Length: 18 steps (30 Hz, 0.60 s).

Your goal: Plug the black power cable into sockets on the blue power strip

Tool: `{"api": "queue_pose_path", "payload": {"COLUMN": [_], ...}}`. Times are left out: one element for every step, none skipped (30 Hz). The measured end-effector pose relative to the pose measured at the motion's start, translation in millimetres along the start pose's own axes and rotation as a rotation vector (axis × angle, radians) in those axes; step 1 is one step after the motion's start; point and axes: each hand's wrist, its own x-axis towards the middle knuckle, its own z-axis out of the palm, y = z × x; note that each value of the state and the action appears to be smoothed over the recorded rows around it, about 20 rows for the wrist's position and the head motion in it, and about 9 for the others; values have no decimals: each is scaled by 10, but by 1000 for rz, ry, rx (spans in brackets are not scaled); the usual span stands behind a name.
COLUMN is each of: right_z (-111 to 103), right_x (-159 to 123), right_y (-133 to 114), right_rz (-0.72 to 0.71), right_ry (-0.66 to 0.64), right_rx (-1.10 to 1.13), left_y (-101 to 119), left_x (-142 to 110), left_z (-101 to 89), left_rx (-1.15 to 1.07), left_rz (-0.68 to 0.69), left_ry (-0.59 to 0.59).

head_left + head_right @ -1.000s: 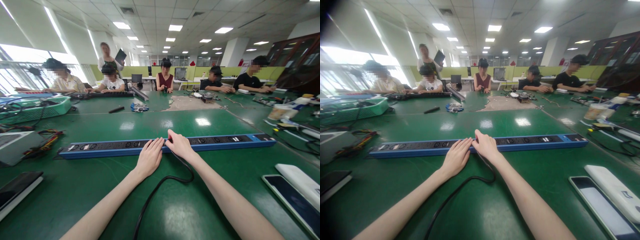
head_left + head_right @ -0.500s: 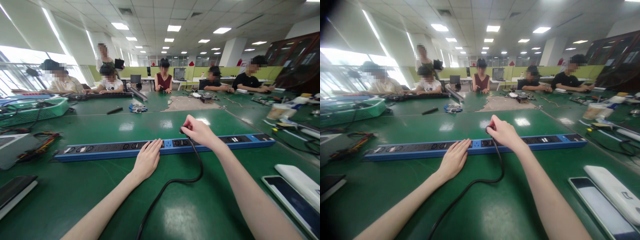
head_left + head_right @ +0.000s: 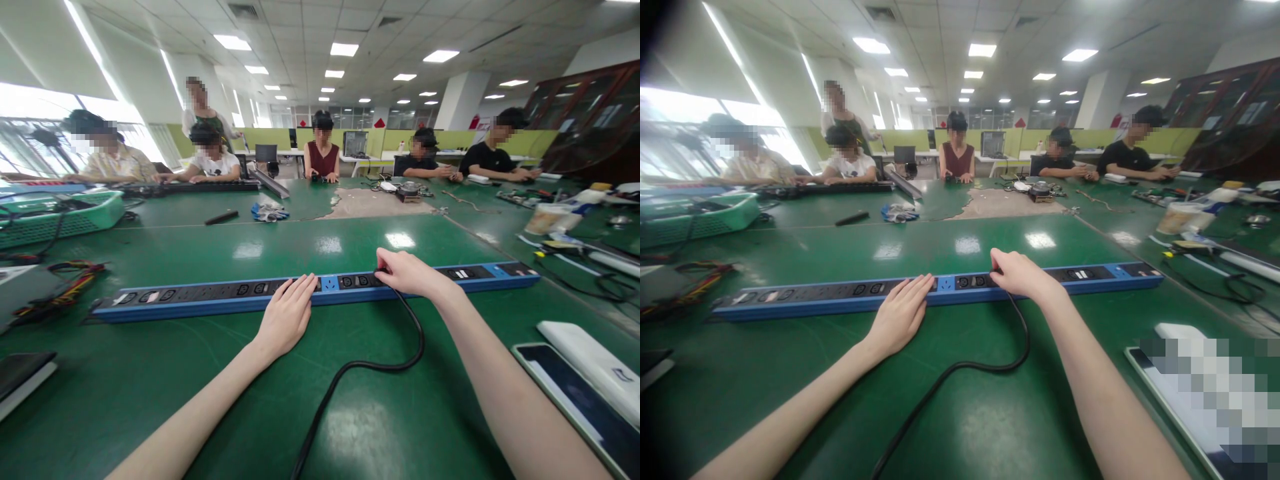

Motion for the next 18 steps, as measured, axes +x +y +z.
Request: {"api": "queue_pose_path", "payload": {"right_z": [2,1,-3,-9,-18,-27,-36,-43,-45,-43,-36,-24,-9,7,24,40,55,67], "right_x": [-3,-8,-14,-19,-24,-27,-29,-28,-25,-19,-12,-2,8,18,27,34,40,44], "right_y": [-23,-45,-66,-87,-108,-129,-149,-166,-180,-187,-186,-176,-157,-131,-99,-67,-37,-12], "right_rz": [12,28,44,57,67,76,87,103,124,143,158,163,155,138,120,105,98,100], "right_ry": [-6,-11,-19,-29,-39,-49,-58,-64,-65,-64,-63,-63,-66,-72,-80,-85,-89,-89], "right_rx": [-28,-54,-75,-90,-98,-104,-108,-115,-123,-131,-136,-131,-113,-86,-53,-20,4,16], "left_y": [2,4,6,7,7,7,7,8,9,10,13,15,18,21,23,25,26,26], "left_x": [1,2,3,4,5,6,6,6,6,7,7,7,8,8,8,9,9,9], "left_z": [-1,-2,-1,0,1,2,4,4,4,3,1,-2,-4,-6,-7,-7,-5,-2], "left_rx": [3,7,10,12,14,15,15,14,13,12,11,11,11,12,12,12,12,12], "left_rz": [-1,-3,-3,-3,-3,-2,-2,-2,-1,0,1,2,3,3,3,4,3,2], "left_ry": [-2,-4,-5,-4,-4,-3,-1,0,1,2,2,2,2,2,2,3,4,6]}}
